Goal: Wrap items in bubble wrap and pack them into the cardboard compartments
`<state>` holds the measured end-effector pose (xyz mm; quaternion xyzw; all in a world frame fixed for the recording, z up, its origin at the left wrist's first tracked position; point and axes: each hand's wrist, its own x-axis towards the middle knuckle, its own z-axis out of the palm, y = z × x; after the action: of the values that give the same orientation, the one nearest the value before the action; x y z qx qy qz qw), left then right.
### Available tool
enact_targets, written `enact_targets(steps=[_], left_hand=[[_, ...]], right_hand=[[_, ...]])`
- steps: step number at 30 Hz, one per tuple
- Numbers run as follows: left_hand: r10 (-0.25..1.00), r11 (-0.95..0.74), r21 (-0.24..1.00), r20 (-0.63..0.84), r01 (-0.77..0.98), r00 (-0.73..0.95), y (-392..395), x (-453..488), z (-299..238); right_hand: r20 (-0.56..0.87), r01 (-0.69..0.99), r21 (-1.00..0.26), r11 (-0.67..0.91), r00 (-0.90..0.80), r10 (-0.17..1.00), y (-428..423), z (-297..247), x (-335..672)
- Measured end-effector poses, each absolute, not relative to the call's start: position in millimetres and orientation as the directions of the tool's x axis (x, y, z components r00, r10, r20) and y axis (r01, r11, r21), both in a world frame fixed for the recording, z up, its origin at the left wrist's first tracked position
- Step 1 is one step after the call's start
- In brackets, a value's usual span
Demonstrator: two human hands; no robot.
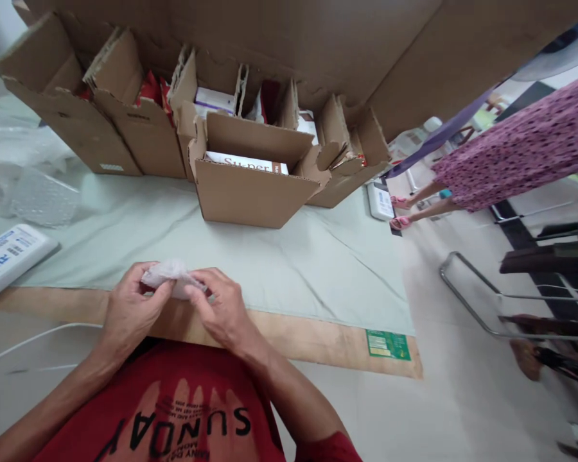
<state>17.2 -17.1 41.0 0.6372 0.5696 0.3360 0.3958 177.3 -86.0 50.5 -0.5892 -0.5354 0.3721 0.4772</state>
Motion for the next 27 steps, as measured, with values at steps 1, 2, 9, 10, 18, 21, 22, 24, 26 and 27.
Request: enact_targets(steps=[1, 2, 9, 10, 18, 21, 22, 24, 26, 27], left_hand=[[0.993, -0.066, 0.864, 0.009, 0.499, 0.115, -16.1, 20.4, 43.0], [0.993, -0.064, 0.865, 0.005, 0.497, 0.12, -16.3, 23.6, 44.9], [0.892, -0.029, 0.988, -0.041, 0.149, 0.45, -31.4, 34.1, 48.4], [0.912, -0.092, 0.978, 0.006, 0.189, 0.411, -31.1, 34.8, 46.2], [0.756, -0.086, 0.967, -0.094, 0.241, 0.647, -18.3, 58.6, 33.3], [0.689, -0.231, 0.952, 0.014, 0.202, 0.724, -14.2, 69.7, 44.9], [0.654, -0.261, 0.948, 0.035, 0.182, 0.756, -12.3, 72.2, 48.5], [0.624, -0.256, 0.955, 0.044, 0.15, 0.781, -8.2, 74.5, 52.2], [0.658, -0.167, 0.981, 0.039, 0.095, 0.752, -4.3, 73.4, 49.2], [0.688, -0.103, 0.993, 0.028, 0.059, 0.725, -2.6, 72.1, 45.4]], right_hand=[[0.1, 0.289, -0.956, 0.058, 0.133, 0.986, -89.6, 50.3, 172.3], [0.121, 0.295, -0.952, 0.083, 0.114, 0.986, -92.4, 49.3, 169.1], [0.109, 0.288, -0.957, 0.03, 0.265, 0.958, -90.9, 43.2, 189.1], [0.087, 0.25, -0.968, 0.007, 0.309, 0.947, -90.5, 45.0, 195.0], [-0.12, -0.049, -0.992, -0.116, 0.075, 0.99, -97.7, 75.1, 251.1], [-0.153, 0.244, -0.96, -0.139, -0.038, 0.988, -96.6, 104.3, 272.9], [-0.15, 0.384, -0.916, -0.115, -0.064, 0.987, -94.5, 117.8, 279.4], [-0.123, 0.601, -0.799, -0.026, -0.121, 0.985, -87.2, 149.4, 293.1], [-0.034, 0.661, -0.748, 0.059, -0.127, 0.991, -74.6, 182.6, 311.7], [0.046, 0.65, -0.755, 0.087, -0.08, 0.996, -66.4, 197.2, 323.6]])
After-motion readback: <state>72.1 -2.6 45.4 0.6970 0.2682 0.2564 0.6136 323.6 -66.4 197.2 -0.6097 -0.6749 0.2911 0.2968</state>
